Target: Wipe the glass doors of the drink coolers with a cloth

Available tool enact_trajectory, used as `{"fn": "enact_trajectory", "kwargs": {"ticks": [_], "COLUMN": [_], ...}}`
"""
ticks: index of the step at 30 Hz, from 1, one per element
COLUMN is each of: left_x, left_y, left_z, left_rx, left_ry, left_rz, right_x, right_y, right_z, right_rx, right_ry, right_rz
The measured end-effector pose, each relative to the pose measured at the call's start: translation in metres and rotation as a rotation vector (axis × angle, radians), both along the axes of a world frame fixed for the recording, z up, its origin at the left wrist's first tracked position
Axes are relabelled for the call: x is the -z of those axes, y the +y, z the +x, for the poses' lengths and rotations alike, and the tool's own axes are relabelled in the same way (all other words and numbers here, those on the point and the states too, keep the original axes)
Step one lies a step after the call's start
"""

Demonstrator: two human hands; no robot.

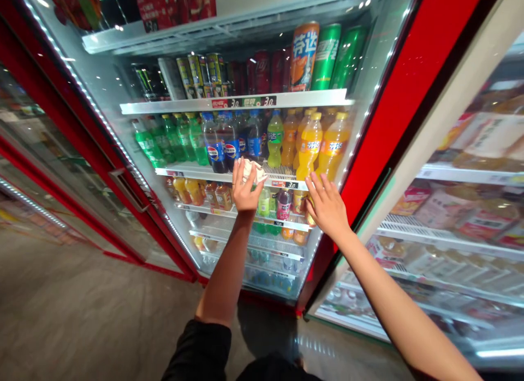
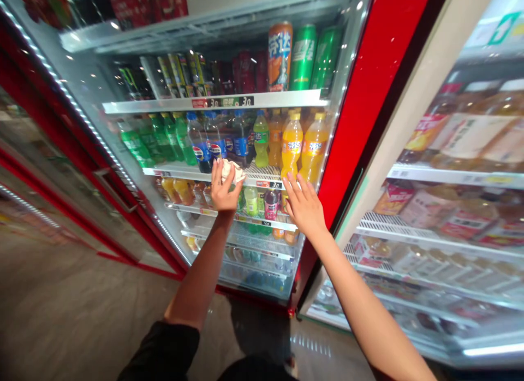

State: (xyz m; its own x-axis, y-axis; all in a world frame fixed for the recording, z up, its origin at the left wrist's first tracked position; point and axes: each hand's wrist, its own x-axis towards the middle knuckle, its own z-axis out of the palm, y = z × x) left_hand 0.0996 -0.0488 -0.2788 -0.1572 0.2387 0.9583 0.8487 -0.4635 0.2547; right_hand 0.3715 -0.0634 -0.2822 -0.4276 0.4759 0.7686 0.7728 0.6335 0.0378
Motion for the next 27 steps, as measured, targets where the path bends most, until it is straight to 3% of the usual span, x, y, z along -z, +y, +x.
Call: {"fn": "enact_trajectory", "kwargs": {"ticks": [3, 6, 9, 13, 18, 21, 24, 27], "left_x": [0.004, 0.009, 0.0, -0.016, 0.009, 0.02, 0.011, -0.006], "left_y": [-0.002, -0.004, 0.001, 0.009, 0.006, 0.006, 0.009, 0.009], "left_z": [0.003, 0.014, 0.024, 0.032, 0.03, 0.018, 0.012, 0.022], "left_rx": [-0.053, -0.016, 0.033, -0.059, -0.066, -0.103, -0.152, -0.127], "left_ry": [-0.006, -0.04, -0.087, -0.141, 0.017, -0.017, -0.109, -0.071], "left_rz": [0.081, 0.087, 0.06, 0.149, 0.186, 0.184, 0.178, 0.137], "right_x": [0.004, 0.008, 0.008, 0.007, 0.012, 0.018, 0.021, 0.022], "right_y": [0.005, 0.005, 0.004, 0.004, 0.013, 0.019, 0.02, 0.019], "right_z": [0.003, 0.003, 0.012, 0.035, 0.05, 0.049, 0.047, 0.048], "right_rx": [-0.005, -0.009, -0.022, -0.048, -0.065, -0.079, -0.081, -0.084], "right_ry": [-0.011, -0.017, -0.057, -0.146, -0.179, -0.155, -0.146, -0.135], "right_rz": [-0.004, 0.008, -0.005, -0.021, -0.025, -0.016, -0.022, -0.055]}}
